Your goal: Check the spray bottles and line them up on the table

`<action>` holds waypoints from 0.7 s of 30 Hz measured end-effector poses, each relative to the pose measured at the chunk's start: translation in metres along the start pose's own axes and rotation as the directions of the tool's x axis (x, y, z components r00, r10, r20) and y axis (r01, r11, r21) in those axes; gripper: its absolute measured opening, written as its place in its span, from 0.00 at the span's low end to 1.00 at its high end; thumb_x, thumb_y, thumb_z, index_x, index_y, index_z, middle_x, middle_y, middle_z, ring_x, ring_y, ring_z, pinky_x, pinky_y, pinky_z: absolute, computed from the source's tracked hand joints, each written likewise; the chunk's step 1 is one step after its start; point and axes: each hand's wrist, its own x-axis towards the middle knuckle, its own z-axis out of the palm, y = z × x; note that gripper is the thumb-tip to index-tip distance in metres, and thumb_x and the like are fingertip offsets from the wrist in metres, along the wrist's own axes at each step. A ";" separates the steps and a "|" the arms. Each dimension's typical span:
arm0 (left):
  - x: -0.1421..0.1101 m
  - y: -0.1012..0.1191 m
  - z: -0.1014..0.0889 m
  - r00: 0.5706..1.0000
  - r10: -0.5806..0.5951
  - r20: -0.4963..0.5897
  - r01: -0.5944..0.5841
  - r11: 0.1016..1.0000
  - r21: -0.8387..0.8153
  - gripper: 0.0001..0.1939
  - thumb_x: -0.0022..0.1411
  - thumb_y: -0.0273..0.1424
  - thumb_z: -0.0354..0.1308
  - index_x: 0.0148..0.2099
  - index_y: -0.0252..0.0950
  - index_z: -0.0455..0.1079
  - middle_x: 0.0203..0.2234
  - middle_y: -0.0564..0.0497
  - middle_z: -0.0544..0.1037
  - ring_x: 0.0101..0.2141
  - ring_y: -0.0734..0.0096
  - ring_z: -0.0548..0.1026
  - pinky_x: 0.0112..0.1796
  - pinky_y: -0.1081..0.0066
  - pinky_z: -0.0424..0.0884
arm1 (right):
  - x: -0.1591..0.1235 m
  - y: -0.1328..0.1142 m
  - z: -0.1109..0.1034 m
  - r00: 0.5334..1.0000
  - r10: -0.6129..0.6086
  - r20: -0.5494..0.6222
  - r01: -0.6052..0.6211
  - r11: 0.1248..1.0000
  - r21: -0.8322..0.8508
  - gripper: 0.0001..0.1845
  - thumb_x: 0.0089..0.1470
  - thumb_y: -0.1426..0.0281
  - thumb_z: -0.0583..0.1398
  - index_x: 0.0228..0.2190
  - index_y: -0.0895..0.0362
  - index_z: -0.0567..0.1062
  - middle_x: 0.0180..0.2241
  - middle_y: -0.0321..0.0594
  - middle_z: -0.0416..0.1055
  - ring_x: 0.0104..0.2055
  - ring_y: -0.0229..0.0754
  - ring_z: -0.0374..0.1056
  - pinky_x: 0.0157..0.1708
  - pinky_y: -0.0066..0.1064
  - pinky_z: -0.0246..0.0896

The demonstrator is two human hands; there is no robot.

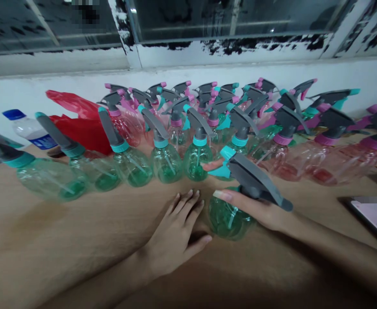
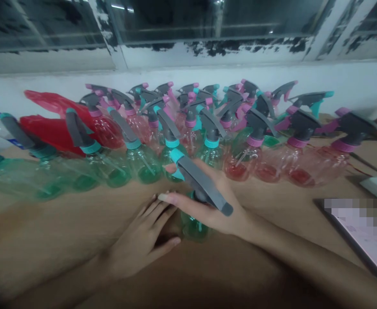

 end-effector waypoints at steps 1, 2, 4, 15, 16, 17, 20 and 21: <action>0.000 0.000 0.000 1.000 0.002 0.000 -0.002 1.000 0.005 0.34 0.67 0.49 0.48 0.64 0.28 0.54 0.62 0.39 0.58 0.62 0.54 0.53 0.59 0.52 0.51 | 0.000 -0.001 0.000 1.000 0.027 0.011 -0.027 0.999 0.020 0.22 0.52 0.56 0.62 0.47 0.49 0.71 0.24 0.33 0.71 0.19 0.39 0.66 0.19 0.33 0.64; 0.000 0.000 0.000 1.000 0.002 0.004 -0.002 1.000 0.008 0.34 0.67 0.49 0.48 0.64 0.27 0.54 0.62 0.39 0.58 0.62 0.54 0.53 0.59 0.52 0.51 | 0.000 -0.001 0.000 0.999 0.047 0.024 -0.048 0.998 0.031 0.23 0.51 0.56 0.62 0.48 0.49 0.71 0.25 0.33 0.72 0.20 0.40 0.66 0.20 0.33 0.65; 0.000 0.000 0.000 1.000 0.001 0.006 -0.001 1.000 0.009 0.34 0.67 0.49 0.48 0.64 0.28 0.54 0.62 0.39 0.58 0.62 0.53 0.54 0.59 0.52 0.52 | 0.000 -0.002 0.000 0.998 0.061 0.033 -0.062 0.997 0.034 0.23 0.52 0.57 0.62 0.49 0.49 0.70 0.26 0.34 0.73 0.21 0.40 0.68 0.21 0.33 0.66; -0.001 0.000 0.001 0.999 0.006 -0.032 -0.006 1.000 0.009 0.34 0.67 0.49 0.48 0.64 0.28 0.53 0.62 0.39 0.57 0.62 0.54 0.52 0.59 0.52 0.52 | 0.002 0.005 -0.004 0.999 -0.021 0.049 0.017 0.995 0.099 0.23 0.49 0.63 0.65 0.48 0.46 0.70 0.41 0.37 0.75 0.38 0.46 0.74 0.38 0.38 0.72; -0.001 0.000 0.001 0.999 0.007 -0.033 -0.006 1.000 0.013 0.34 0.67 0.49 0.48 0.64 0.27 0.53 0.63 0.38 0.57 0.63 0.54 0.52 0.59 0.52 0.52 | 0.003 0.005 -0.004 0.997 -0.054 0.050 0.048 0.992 0.117 0.22 0.49 0.64 0.65 0.48 0.46 0.71 0.44 0.36 0.74 0.44 0.47 0.73 0.44 0.39 0.70; -0.001 0.000 0.000 0.999 0.008 -0.033 -0.007 1.000 0.015 0.34 0.67 0.49 0.48 0.64 0.27 0.54 0.63 0.38 0.56 0.63 0.55 0.52 0.59 0.53 0.51 | 0.003 0.005 -0.005 0.995 -0.084 0.054 0.076 0.988 0.134 0.22 0.49 0.66 0.66 0.47 0.45 0.71 0.47 0.36 0.72 0.48 0.47 0.70 0.48 0.39 0.67; 0.000 0.000 0.000 1.000 0.008 -0.028 -0.007 1.000 0.013 0.34 0.67 0.48 0.48 0.64 0.27 0.53 0.63 0.38 0.56 0.63 0.55 0.51 0.60 0.54 0.51 | 0.005 0.004 -0.006 0.989 -0.128 0.074 0.114 0.978 0.173 0.22 0.48 0.69 0.66 0.46 0.45 0.70 0.51 0.34 0.70 0.54 0.45 0.66 0.56 0.39 0.61; 0.000 0.000 0.000 1.000 0.009 -0.027 -0.009 1.000 0.011 0.34 0.67 0.48 0.48 0.64 0.28 0.53 0.63 0.39 0.55 0.63 0.56 0.51 0.60 0.54 0.51 | 0.005 0.004 -0.007 0.988 -0.132 0.082 0.115 0.976 0.183 0.23 0.48 0.70 0.66 0.46 0.45 0.70 0.51 0.33 0.70 0.55 0.45 0.65 0.57 0.39 0.60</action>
